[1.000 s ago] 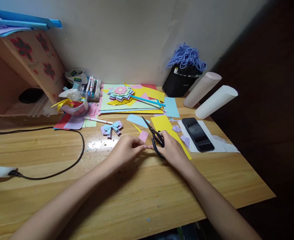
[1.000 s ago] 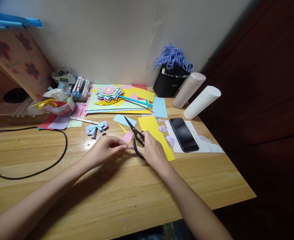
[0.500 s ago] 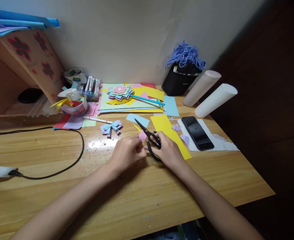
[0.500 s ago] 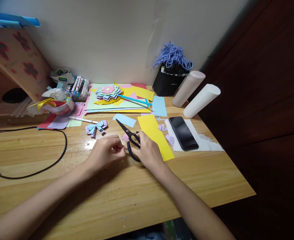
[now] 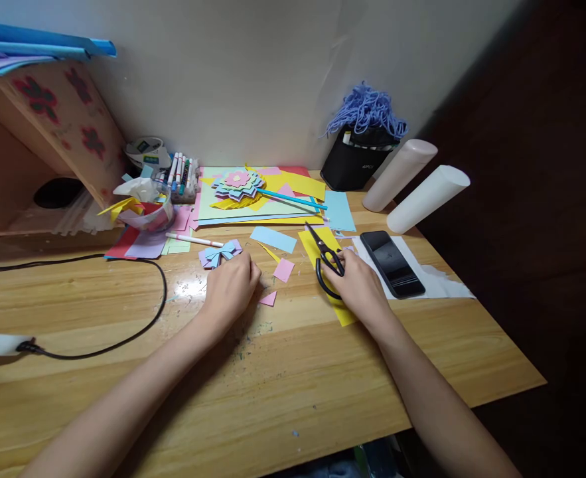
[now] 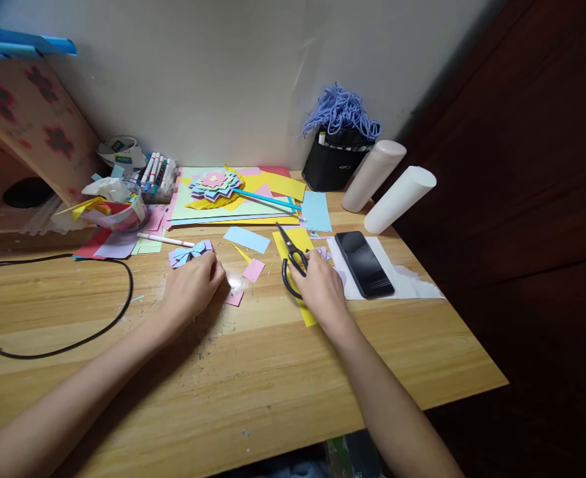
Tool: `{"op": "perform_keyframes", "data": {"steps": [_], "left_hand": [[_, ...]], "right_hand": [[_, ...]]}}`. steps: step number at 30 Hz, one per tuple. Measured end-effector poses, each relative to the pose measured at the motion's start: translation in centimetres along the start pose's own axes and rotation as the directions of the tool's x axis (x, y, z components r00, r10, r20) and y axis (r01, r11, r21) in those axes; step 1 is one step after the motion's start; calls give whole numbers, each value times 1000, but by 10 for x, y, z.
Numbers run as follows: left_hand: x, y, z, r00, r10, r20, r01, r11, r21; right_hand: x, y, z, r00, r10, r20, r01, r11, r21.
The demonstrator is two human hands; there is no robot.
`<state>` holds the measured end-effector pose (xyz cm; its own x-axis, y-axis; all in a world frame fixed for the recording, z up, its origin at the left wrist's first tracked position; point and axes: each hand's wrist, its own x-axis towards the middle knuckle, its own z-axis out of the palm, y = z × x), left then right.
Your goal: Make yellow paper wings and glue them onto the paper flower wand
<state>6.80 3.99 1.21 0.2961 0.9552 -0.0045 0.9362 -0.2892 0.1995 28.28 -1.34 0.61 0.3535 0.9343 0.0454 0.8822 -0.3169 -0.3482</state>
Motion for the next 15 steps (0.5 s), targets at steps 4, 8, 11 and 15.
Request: {"op": "perform_keyframes", "data": {"steps": [4, 8, 11, 15], "left_hand": [[-4, -2, -6, 988, 90, 123, -74, 988, -133], [-11, -2, -8, 940, 256, 225, -174, 928, -330], [-12, -2, -3, 935, 293, 199, -219, 920, -325], [-9, -4, 3, 939, 296, 177, -216, 905, -367]], "right_hand": [[8, 12, 2, 1000, 8, -20, -10, 995, -104], [11, 22, 9, 995, -54, -89, 44, 993, -112], [13, 26, 13, 983, -123, -140, 108, 988, -108], [12, 19, 11, 953, -221, -209, 215, 975, -48]]}}
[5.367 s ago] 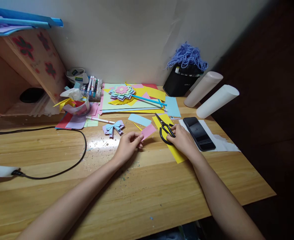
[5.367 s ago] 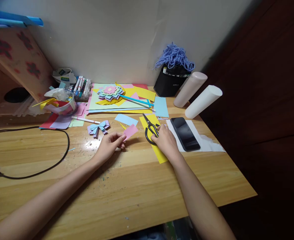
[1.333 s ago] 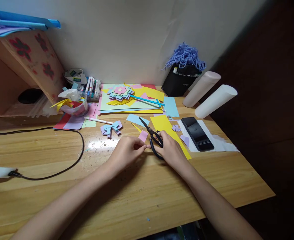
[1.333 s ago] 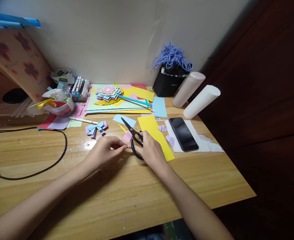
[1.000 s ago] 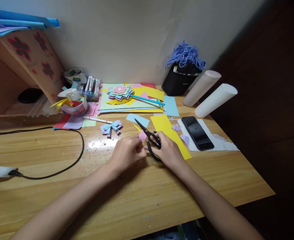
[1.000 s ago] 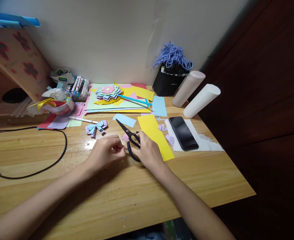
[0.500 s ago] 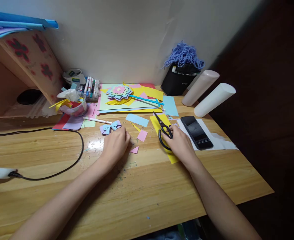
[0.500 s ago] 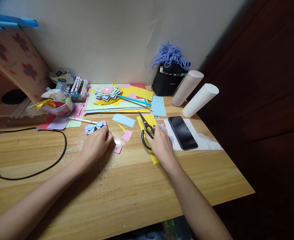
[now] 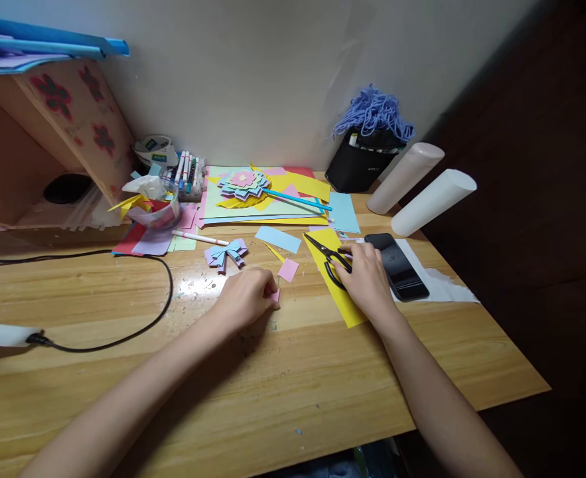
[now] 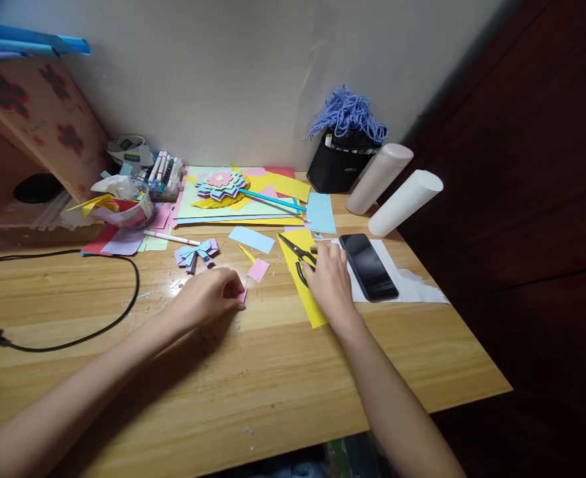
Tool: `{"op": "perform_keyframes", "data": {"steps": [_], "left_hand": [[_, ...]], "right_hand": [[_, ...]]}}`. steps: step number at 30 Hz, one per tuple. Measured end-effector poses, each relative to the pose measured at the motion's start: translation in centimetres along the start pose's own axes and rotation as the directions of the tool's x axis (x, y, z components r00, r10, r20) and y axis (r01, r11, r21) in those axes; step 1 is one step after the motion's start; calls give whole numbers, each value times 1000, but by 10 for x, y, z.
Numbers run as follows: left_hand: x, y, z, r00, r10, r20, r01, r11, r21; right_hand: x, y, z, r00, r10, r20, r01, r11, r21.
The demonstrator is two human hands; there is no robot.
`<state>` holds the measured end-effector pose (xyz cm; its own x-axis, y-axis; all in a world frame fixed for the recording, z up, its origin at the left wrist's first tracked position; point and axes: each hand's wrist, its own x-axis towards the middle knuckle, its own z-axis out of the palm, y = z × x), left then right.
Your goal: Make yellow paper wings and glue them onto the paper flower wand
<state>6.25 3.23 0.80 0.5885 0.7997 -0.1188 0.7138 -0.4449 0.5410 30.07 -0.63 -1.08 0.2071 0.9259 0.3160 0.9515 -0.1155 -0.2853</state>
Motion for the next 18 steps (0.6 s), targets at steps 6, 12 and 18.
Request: {"op": "perform_keyframes", "data": {"steps": [6, 12, 18], "left_hand": [[0, 1, -4, 1000, 1, 20, -1, 1000, -10], [-1, 2, -2, 999, 44, 2, -44, 997, 58], [0, 3, -3, 999, 46, -2, -46, 998, 50]], "right_hand": [[-11, -35, -7, 955, -287, 70, 247, 907, 342], [-21, -47, -1, 894, -413, 172, 311, 850, 425], [-21, -48, -1, 870, -457, 185, 337, 825, 453]]}}
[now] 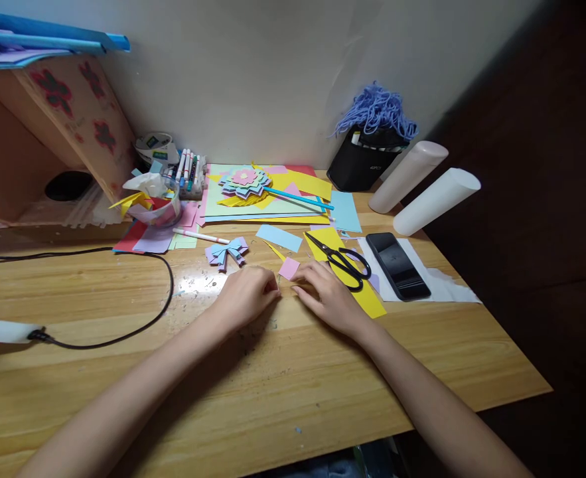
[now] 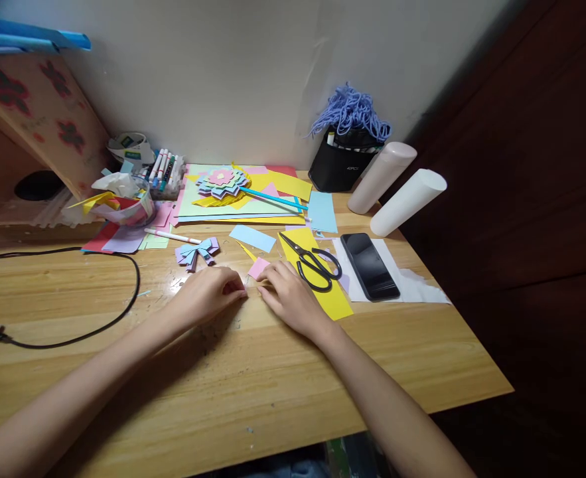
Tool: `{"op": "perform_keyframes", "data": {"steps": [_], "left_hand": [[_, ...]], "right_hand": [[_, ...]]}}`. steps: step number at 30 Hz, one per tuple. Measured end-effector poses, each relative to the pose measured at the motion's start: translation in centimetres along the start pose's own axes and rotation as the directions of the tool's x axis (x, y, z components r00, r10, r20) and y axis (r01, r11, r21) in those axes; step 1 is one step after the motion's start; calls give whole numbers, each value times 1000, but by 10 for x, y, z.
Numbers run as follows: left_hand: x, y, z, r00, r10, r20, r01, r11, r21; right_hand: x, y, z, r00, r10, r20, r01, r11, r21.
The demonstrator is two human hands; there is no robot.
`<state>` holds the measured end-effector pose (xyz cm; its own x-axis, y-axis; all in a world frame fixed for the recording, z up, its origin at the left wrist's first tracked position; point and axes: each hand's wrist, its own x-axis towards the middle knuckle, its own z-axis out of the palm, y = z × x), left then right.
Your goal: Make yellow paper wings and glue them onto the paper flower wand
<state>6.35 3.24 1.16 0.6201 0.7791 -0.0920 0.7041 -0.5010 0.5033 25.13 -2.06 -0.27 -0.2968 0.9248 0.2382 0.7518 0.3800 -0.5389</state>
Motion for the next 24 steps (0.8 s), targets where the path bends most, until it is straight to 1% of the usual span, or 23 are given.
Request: {"op": "perform_keyframes", "data": {"steps": [3, 6, 9, 11, 12, 14, 16, 17, 18, 20, 24], "left_hand": [[0, 4, 0, 998, -17, -55, 15, 999, -37], [1, 8, 4, 992, -28, -121, 10, 989, -149], [1, 10, 10, 982, -26, -189, -34, 950, -309], [3, 10, 14, 978, -63, -200, -41, 878, -477], [4, 10, 15, 979, -94, -179, -27, 816, -578], [6, 9, 17, 985, -148, -83, 33, 649, -760], [8, 7, 17, 987, -157, 22, 99, 505, -858], [9, 6, 17, 988, -146, 55, 118, 465, -877], [9, 5, 18, 988, -138, 74, 129, 446, -886], [10, 4, 19, 986, -144, 82, 138, 437, -889], [10, 1, 22, 979, -186, 83, 156, 419, -895]], "right_hand": [[0, -2, 1, 999, -45, -1, 45, 998, 36], [-1, -3, 4, 998, -58, -10, 58, 996, 74], [-2, -2, 6, 998, -45, -39, 48, 996, 75], [-2, 0, 7, 995, -57, -75, 61, 997, 48], [-2, 1, 6, 993, -65, -97, 68, 997, 35], [-3, 3, 5, 989, -70, -133, 73, 997, 17], [-3, 5, 4, 985, -62, -163, 65, 998, 19], [-3, 5, 3, 983, -52, -176, 58, 998, 30], [-3, 5, 3, 981, -40, -188, 50, 998, 47], [-2, 3, 2, 979, -8, -205, 30, 994, 103], [0, -3, 2, 978, 72, -195, -23, 970, 242]]}}
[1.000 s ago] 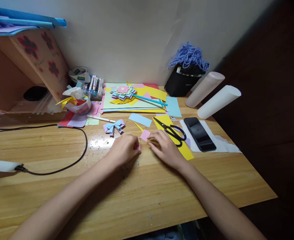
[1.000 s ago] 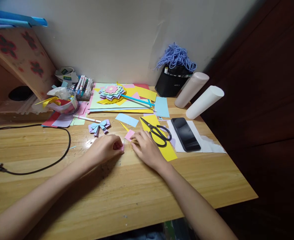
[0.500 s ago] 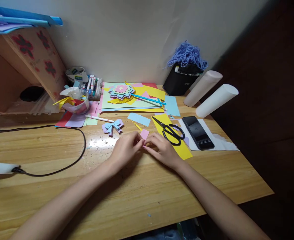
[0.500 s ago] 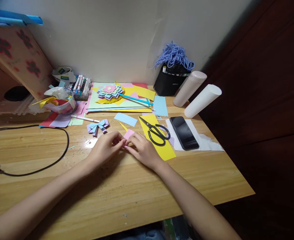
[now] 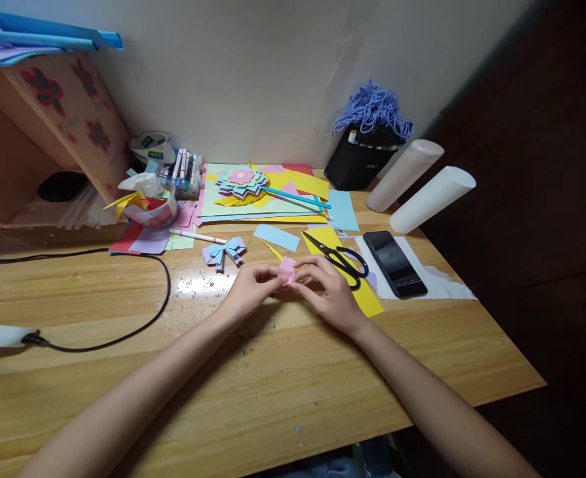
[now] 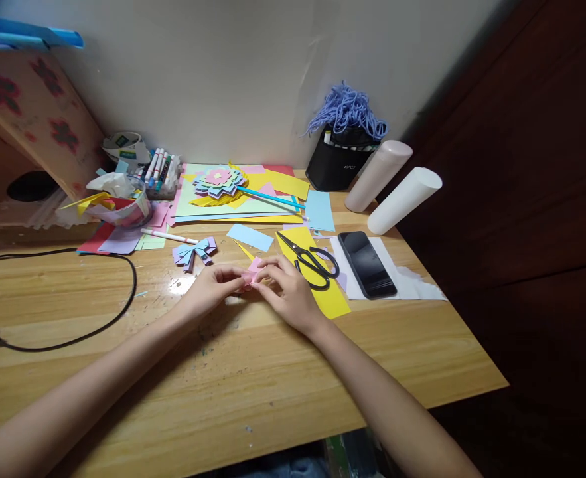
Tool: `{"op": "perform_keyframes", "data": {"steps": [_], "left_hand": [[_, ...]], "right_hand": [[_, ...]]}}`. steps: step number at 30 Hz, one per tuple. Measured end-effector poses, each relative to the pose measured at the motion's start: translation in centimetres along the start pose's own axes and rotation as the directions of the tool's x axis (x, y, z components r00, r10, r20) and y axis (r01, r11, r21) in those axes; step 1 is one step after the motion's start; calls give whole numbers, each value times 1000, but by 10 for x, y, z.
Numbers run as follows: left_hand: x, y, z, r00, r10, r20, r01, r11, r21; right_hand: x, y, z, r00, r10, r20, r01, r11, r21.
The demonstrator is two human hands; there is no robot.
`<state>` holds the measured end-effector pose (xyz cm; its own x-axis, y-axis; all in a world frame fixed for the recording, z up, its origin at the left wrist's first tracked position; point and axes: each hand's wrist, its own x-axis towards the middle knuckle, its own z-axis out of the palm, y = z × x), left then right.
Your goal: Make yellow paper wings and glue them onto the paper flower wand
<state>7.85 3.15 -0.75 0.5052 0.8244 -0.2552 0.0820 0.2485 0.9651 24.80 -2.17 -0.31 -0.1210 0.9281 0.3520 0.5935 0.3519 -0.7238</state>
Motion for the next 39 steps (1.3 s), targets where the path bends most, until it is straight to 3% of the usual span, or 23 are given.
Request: {"op": "perform_keyframes", "data": {"steps": [10, 18, 27, 39], "left_hand": [[1, 1, 2, 996, -10, 90, 14, 999, -36], [-5, 3, 4, 994, 100, 35, -104, 984, 142], [-4, 2, 2, 992, 119, 39, -125, 949, 288], [-3, -3, 1, 988, 107, 113, -138, 940, 313]], "right_hand": [[0, -2, 3, 985, 174, -10, -169, 966, 196], [1, -2, 3, 992, 125, -34, -118, 978, 170], [0, 2, 1, 999, 44, -31, -40, 993, 111], [-1, 6, 2, 975, 220, -11, -213, 955, 206]]}}
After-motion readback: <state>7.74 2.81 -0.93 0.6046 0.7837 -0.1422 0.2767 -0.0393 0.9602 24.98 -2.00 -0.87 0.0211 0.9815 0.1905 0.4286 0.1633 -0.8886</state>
